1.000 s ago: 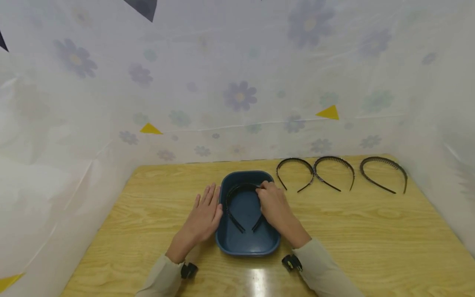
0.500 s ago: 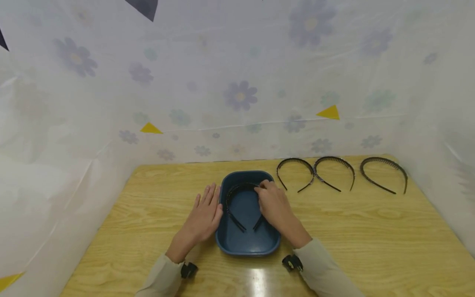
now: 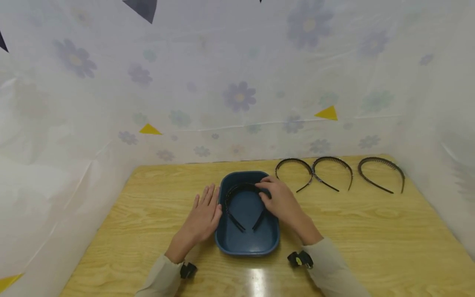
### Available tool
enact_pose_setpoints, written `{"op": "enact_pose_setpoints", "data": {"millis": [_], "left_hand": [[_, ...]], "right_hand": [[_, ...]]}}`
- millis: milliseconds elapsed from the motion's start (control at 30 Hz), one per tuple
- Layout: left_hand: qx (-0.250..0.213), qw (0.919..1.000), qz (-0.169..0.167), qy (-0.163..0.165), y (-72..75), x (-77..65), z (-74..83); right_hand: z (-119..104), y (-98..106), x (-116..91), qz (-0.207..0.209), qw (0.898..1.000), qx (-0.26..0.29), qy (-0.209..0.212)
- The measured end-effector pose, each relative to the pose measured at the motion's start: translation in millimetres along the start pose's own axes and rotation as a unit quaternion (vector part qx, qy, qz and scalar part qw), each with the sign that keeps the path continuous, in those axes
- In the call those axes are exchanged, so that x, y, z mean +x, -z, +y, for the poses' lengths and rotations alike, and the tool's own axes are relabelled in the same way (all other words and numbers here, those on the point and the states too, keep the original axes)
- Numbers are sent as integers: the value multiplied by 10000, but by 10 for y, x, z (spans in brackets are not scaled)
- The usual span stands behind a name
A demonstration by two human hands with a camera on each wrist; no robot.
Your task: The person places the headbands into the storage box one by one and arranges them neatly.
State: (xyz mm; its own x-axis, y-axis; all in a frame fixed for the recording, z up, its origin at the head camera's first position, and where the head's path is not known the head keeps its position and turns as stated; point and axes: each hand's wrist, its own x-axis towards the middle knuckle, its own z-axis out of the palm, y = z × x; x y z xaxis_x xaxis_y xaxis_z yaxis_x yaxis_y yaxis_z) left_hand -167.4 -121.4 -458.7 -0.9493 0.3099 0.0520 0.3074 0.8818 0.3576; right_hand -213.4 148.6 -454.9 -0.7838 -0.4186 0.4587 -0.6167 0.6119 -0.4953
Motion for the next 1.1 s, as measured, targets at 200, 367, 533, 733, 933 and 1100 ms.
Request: {"op": "enact_pose_setpoints", "data": {"millis": [200, 367, 533, 733, 933, 1100], "left_hand": [[-17, 10000, -30, 21, 14, -6, 13], [-43, 10000, -59, 60, 12, -12, 21], [-27, 10000, -44, 50, 1, -17, 14], [-50, 10000, -5, 32, -13, -22, 3], [-58, 10000, 1, 36, -22, -20, 0], [-46, 10000, 1, 34, -14, -12, -1]], "right_hand": [[31, 101, -24, 107, 9997, 222, -56], [66, 206, -32, 56, 9991, 299, -293], [96, 309, -40, 208, 9985, 323, -388], [154, 409, -48, 418, 9980, 260, -398], [213, 556, -79, 651, 9953, 288, -662], [259, 629, -101, 955, 9923, 269, -736]]}}
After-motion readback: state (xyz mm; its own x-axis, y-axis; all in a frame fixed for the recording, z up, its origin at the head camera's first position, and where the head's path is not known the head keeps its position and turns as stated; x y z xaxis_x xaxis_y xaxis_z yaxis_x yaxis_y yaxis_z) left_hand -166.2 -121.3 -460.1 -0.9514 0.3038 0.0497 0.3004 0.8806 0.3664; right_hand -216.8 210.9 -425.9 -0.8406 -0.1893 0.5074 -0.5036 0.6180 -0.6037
